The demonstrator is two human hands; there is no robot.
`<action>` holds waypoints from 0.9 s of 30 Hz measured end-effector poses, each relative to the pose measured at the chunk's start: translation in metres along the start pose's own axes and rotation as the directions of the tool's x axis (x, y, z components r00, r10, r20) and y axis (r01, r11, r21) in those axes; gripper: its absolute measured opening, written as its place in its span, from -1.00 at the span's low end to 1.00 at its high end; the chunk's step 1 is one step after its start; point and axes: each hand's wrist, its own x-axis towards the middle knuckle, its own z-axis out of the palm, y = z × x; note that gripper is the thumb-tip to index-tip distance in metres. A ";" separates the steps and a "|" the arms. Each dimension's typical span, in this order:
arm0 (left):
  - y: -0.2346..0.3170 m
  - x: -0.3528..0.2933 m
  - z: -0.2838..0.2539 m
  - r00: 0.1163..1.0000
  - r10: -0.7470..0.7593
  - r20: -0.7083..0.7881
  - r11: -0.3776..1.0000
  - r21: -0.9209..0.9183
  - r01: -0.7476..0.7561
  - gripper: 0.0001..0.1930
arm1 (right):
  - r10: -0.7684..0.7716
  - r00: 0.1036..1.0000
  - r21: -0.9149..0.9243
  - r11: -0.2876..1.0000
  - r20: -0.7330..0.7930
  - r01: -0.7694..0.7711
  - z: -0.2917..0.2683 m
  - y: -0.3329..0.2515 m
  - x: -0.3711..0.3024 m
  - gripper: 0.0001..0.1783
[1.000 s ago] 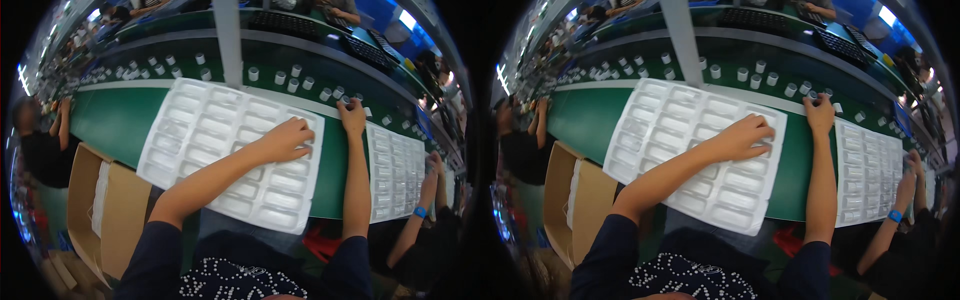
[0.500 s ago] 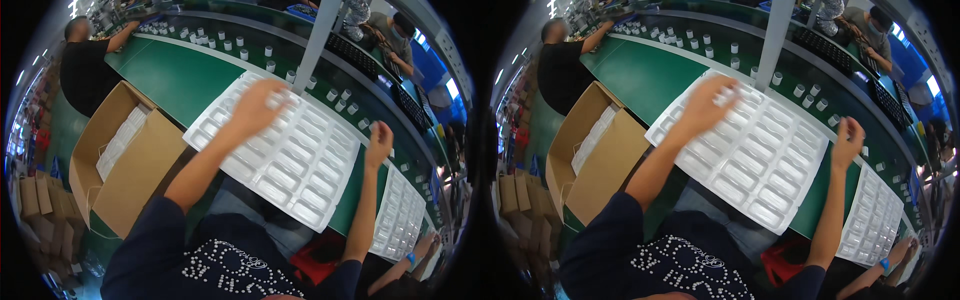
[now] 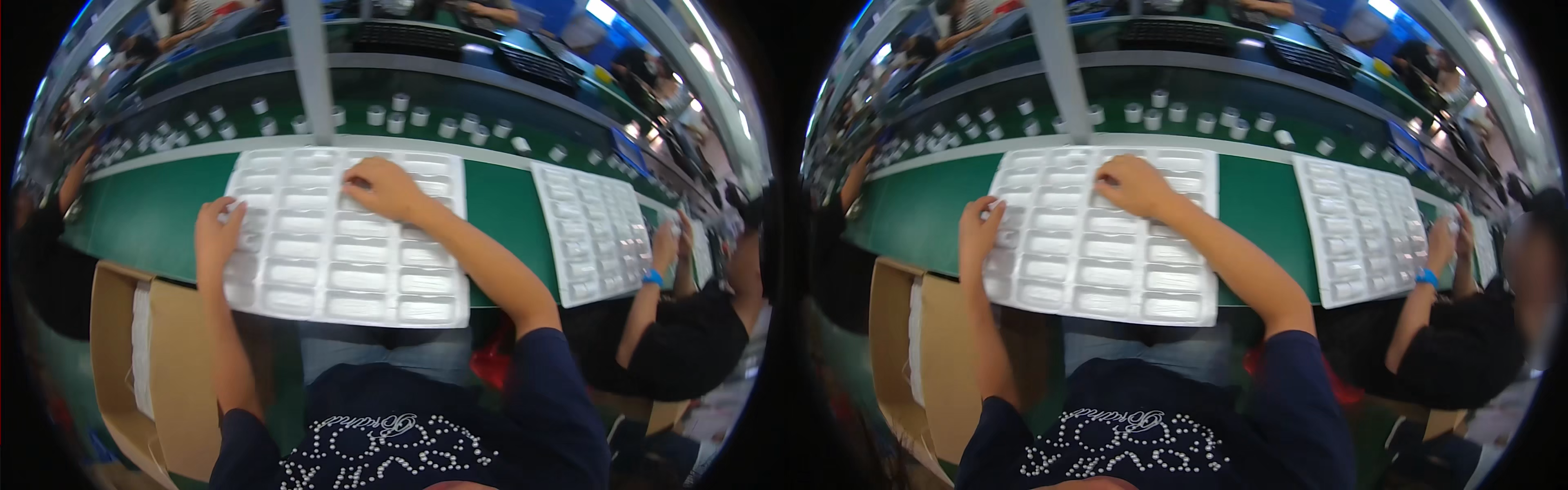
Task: Placing small electronic components into molded plastic trays on a factory assembly line.
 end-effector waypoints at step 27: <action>0.221 0.023 0.199 0.597 0.735 0.322 0.599 -0.721 -0.348 -0.55 | 0.483 0.597 -0.468 0.371 -0.640 -0.802 -0.293 0.290 -0.107 -0.31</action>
